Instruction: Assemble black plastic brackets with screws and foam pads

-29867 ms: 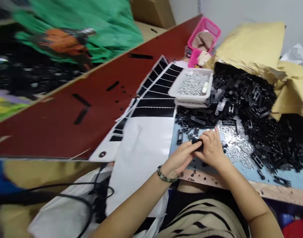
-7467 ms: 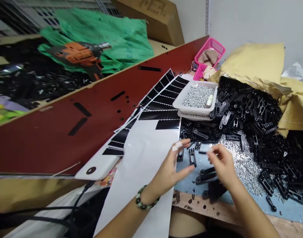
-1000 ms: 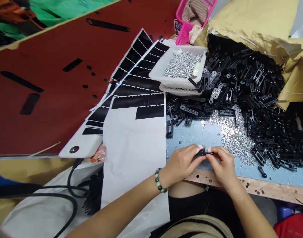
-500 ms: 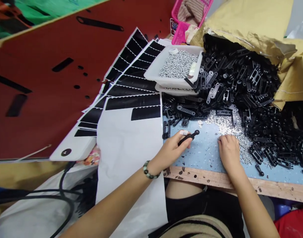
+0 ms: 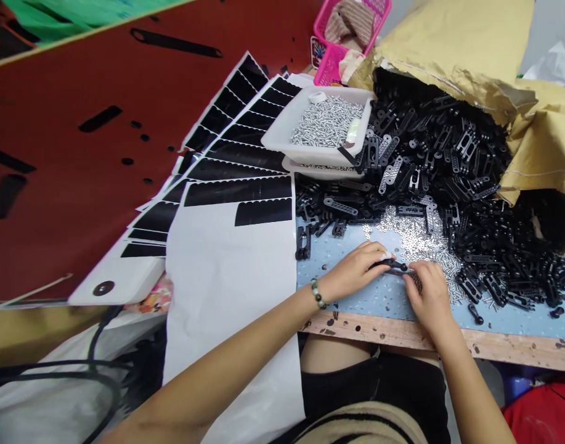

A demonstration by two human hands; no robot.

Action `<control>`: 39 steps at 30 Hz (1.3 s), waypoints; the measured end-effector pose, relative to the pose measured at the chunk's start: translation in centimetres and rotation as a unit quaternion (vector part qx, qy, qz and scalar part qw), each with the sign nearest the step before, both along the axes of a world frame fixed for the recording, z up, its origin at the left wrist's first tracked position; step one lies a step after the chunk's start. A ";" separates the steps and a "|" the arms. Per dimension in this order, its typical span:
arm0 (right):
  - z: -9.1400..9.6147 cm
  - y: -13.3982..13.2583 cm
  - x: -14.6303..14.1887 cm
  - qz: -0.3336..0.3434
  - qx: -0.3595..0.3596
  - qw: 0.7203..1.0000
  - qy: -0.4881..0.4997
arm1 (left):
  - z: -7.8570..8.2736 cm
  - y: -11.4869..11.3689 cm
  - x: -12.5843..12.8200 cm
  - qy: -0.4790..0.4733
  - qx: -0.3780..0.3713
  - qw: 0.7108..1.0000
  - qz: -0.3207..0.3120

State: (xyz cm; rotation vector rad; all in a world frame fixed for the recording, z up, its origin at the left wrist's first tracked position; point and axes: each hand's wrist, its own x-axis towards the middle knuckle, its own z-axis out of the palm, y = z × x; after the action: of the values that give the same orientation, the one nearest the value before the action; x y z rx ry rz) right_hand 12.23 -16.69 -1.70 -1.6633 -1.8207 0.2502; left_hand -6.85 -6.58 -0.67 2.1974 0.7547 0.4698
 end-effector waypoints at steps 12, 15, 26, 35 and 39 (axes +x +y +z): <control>-0.7 -0.8 -1.7 -0.043 0.001 0.999 0.029 | -0.9 -0.2 -1.7 -0.008 -0.006 0.999 0.036; -0.8 -1.4 -1.1 -0.017 0.000 1.000 0.027 | -1.1 -0.6 -0.7 0.029 0.027 0.999 -0.032; -0.7 1.2 -0.8 -0.027 -0.005 0.999 -0.043 | -1.1 -0.3 -1.8 0.089 0.097 0.987 -0.094; 1.4 7.5 1.9 -0.059 0.024 0.992 -0.105 | 3.2 1.8 -0.6 0.020 0.154 0.988 0.001; 2.9 5.6 2.2 0.113 0.053 0.990 -0.064 | 3.2 4.7 2.5 0.064 0.060 0.995 -0.042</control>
State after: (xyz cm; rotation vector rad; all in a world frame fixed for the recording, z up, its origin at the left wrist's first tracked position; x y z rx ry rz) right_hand 14.41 -11.10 1.16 -1.4293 -2.0834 0.1438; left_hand -4.38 -1.91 2.52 2.3796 0.7149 0.3425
